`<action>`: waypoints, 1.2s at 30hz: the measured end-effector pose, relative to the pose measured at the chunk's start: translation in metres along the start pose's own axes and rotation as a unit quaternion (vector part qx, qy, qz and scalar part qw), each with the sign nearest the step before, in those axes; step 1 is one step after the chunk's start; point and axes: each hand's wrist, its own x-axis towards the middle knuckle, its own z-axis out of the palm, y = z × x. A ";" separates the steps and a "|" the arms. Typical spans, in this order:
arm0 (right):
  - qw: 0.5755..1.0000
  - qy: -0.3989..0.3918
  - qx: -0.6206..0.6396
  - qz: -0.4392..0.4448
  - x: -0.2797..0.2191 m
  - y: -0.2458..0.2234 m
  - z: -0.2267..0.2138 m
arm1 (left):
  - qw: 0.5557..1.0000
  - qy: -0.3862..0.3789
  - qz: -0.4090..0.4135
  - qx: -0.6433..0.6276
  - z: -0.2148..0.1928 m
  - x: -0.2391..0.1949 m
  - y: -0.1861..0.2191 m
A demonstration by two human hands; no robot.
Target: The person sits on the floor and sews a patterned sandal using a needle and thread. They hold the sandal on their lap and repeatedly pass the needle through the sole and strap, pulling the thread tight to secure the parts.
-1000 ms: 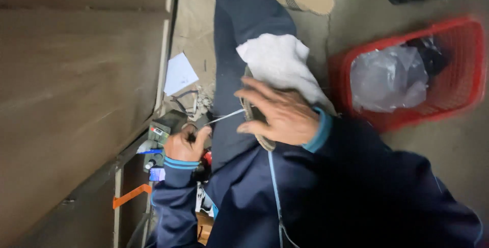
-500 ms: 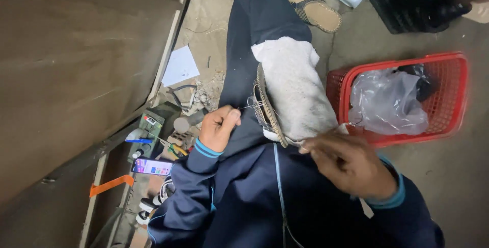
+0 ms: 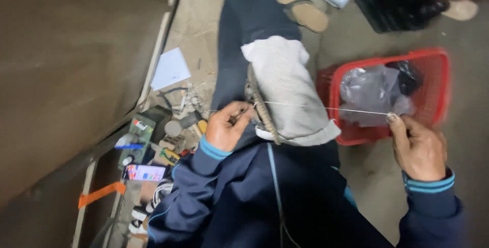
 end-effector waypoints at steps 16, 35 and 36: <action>0.971 0.103 -0.054 -0.210 0.006 -0.064 -0.015 | 0.967 0.038 0.047 0.248 -0.035 -0.020 0.004; 0.960 0.029 0.183 -0.209 0.039 -0.132 0.090 | 0.993 0.062 0.101 -0.003 -0.010 0.000 0.002; 0.966 0.039 0.178 -0.182 0.041 -0.119 0.095 | 0.987 0.044 0.128 -0.091 -0.024 -0.004 0.000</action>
